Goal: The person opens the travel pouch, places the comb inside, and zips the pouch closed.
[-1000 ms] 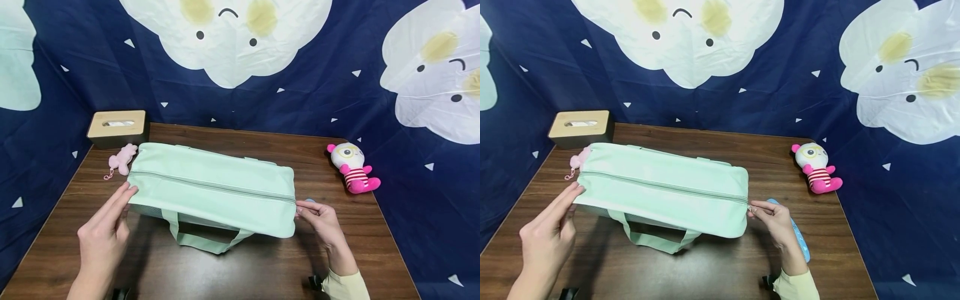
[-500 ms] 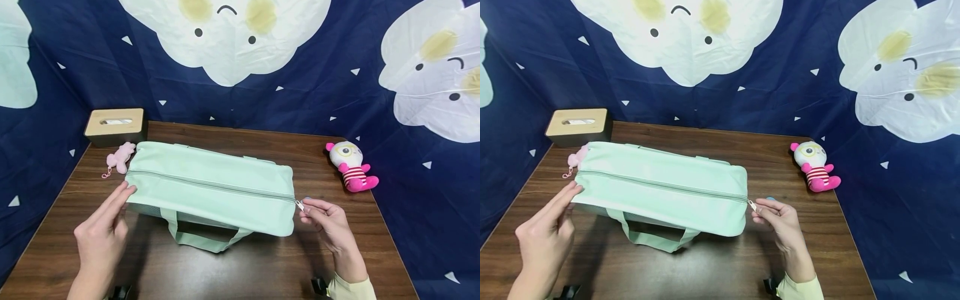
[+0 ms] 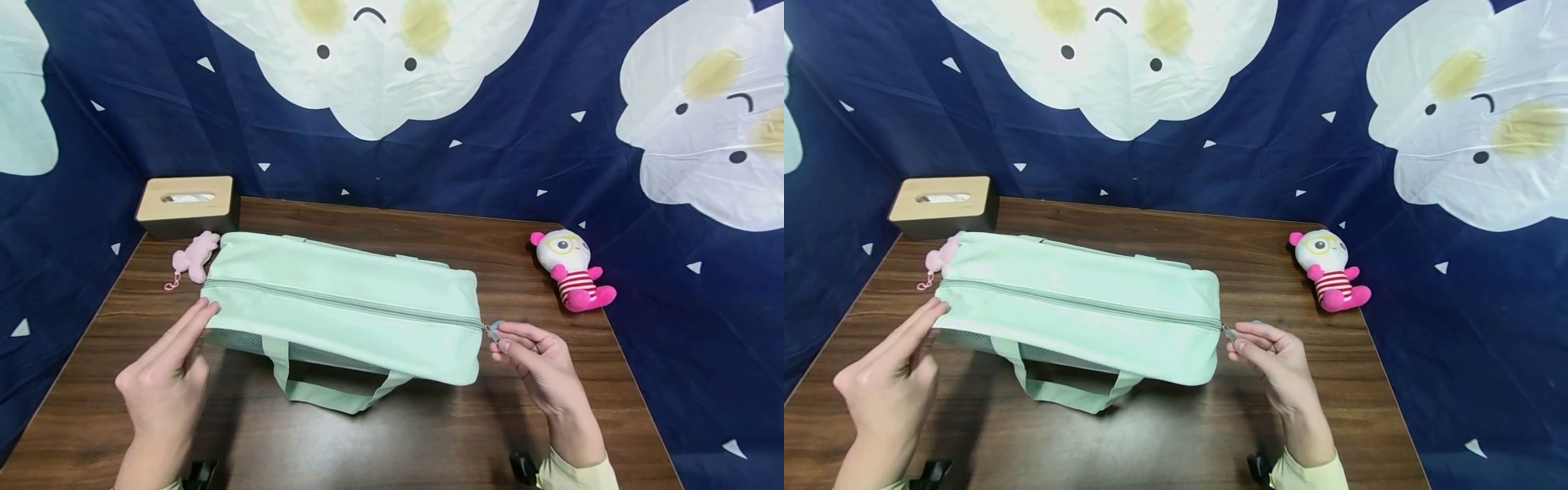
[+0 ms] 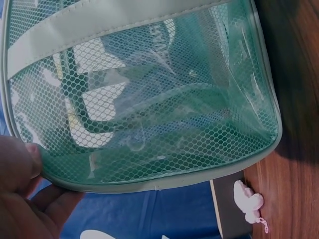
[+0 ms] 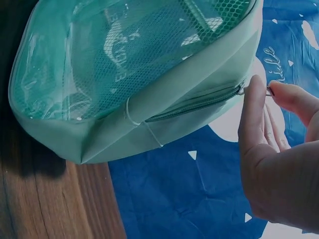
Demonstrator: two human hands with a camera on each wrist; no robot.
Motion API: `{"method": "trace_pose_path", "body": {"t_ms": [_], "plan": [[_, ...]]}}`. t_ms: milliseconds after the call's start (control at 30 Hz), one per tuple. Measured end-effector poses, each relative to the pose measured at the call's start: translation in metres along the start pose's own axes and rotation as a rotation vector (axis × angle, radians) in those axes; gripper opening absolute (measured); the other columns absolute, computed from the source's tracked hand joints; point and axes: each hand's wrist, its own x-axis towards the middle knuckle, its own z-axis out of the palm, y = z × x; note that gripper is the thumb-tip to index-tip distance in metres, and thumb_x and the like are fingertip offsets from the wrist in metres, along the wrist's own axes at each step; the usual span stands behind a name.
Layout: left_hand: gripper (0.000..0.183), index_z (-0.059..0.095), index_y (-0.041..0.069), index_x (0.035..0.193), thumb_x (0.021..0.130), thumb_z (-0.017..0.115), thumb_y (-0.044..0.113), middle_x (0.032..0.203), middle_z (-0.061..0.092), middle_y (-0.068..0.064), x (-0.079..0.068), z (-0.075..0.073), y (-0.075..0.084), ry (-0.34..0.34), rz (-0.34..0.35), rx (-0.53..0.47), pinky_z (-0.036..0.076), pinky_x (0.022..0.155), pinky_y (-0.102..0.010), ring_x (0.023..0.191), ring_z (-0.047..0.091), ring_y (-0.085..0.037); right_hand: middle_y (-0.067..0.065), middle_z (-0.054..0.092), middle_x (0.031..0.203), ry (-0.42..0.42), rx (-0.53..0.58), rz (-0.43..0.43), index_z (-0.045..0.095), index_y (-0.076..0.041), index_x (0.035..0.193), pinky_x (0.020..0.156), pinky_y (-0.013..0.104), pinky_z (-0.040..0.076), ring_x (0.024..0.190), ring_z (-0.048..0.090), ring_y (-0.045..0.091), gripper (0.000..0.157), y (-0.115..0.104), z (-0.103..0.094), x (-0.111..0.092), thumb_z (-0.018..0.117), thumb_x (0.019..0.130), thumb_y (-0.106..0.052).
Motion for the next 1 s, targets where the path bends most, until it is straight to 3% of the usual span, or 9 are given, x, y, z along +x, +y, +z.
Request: {"method": "trace_pose_path", "body": {"t_ms": [133,300,567,700,1000], "plan": [[0.044,0.082,0.002,0.099,0.077,0.055,-0.026,0.099,0.077,-0.02,0.0,0.0,0.001,0.026,-0.006,-0.005,0.035,0.088,0.001,0.11,0.058,0.02,0.01,0.078,0.108,-0.022,0.029,-0.004,0.076,-0.001,0.115,0.079,0.025,0.059,0.091,0.077,0.015,0.048,0.0,0.0,-0.001,0.041,0.095,0.024],[0.045,0.083,0.002,0.099,0.077,0.053,-0.023,0.098,0.077,-0.019,0.0,0.002,0.002,0.045,-0.008,0.002,0.038,0.096,-0.003,0.11,0.057,0.02,0.01,0.079,0.101,0.008,0.02,0.031,0.076,-0.002,0.111,0.076,0.024,0.059,0.086,0.077,0.013,0.044,0.002,-0.002,-0.001,0.042,0.096,0.022],[0.05,0.082,0.003,0.103,0.076,0.049,-0.023,0.101,0.077,-0.019,0.001,0.0,-0.001,-0.016,-0.009,-0.009,0.034,0.088,0.001,0.111,0.057,0.02,0.008,0.079,0.097,0.087,-0.054,0.041,0.078,-0.004,0.105,0.073,0.023,0.059,0.08,0.076,0.011,0.043,-0.005,0.004,0.002,0.044,0.095,0.022],[0.049,0.082,0.004,0.103,0.076,0.051,-0.023,0.101,0.077,-0.018,0.0,0.0,-0.003,-0.01,-0.017,0.002,0.031,0.083,0.001,0.111,0.056,0.021,0.009,0.079,0.094,0.109,-0.06,0.025,0.077,-0.001,0.103,0.071,0.025,0.06,0.078,0.076,0.013,0.042,-0.008,0.01,0.006,0.043,0.093,0.023],[0.046,0.082,0.004,0.102,0.078,0.053,-0.022,0.1,0.078,-0.016,0.002,0.004,-0.001,0.011,-0.016,0.002,0.03,0.078,-0.001,0.11,0.056,0.022,0.011,0.079,0.096,0.008,-0.042,0.056,0.077,-0.003,0.106,0.074,0.026,0.06,0.081,0.077,0.014,0.044,-0.015,0.018,0.009,0.042,0.096,0.022]]}}
